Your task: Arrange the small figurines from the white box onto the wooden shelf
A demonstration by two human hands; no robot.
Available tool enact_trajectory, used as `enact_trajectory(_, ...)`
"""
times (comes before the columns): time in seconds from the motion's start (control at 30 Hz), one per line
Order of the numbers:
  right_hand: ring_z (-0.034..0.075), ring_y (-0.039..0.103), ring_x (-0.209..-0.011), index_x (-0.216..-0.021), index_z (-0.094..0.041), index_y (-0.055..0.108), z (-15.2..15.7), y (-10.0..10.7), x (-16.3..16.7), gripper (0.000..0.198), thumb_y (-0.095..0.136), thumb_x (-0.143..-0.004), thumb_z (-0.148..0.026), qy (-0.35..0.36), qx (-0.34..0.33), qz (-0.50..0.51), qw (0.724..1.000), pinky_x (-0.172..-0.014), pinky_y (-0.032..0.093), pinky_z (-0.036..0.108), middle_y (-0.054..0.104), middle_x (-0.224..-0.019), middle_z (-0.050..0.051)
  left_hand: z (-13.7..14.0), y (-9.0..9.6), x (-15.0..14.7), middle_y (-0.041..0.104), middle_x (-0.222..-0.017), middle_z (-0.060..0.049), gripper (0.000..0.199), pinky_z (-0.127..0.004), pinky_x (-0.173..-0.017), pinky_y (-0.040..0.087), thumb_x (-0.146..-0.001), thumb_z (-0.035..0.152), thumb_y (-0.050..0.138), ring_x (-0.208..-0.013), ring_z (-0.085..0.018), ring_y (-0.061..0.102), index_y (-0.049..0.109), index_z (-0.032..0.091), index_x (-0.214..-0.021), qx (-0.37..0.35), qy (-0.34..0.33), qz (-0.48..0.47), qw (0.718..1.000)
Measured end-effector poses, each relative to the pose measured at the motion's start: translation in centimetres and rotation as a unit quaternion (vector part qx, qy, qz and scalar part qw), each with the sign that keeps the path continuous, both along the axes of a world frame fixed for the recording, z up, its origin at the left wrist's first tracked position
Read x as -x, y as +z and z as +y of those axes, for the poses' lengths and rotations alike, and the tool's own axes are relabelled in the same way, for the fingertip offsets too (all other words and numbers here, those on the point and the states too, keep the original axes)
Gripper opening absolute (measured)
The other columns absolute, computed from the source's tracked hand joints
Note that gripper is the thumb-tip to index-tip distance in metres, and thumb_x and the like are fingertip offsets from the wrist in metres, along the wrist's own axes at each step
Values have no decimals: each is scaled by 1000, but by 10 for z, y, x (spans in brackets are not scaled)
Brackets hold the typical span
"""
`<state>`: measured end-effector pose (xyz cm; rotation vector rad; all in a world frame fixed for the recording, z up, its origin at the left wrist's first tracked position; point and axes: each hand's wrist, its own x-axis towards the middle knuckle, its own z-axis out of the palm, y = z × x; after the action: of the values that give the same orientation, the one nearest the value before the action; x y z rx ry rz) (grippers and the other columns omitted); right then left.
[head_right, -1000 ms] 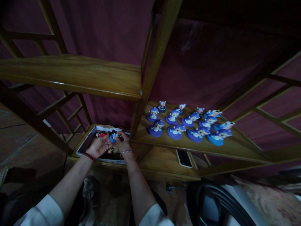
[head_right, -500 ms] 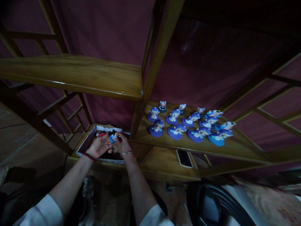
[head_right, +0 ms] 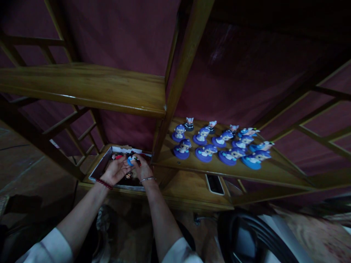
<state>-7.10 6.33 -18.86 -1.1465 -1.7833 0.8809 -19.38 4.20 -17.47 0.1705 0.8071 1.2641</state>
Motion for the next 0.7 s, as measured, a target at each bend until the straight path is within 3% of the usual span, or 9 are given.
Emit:
enact_trajectory(0.27,16,53,-87,-94,-26,58,-5,7,2,20,51,-75,-31,-38,-20,-90,995,-81,40,29,61,-92,-1,-1,-2,-1,63,-63,-7,22,-31,-70,49,-84,16,37,-68,-16,61,55,11,-72,-10,1,1,1000)
enact_trajectory(0.7,18,53,-85,-95,-25,55,-8,7,6,20,48,-78,-33,-70,-36,-148,986,-77,40,29,60,-91,2,-3,3,-6,61,-60,-4,19,-26,-64,48,-83,14,38,-59,-12,59,53,13,-72,2,20,10,1000)
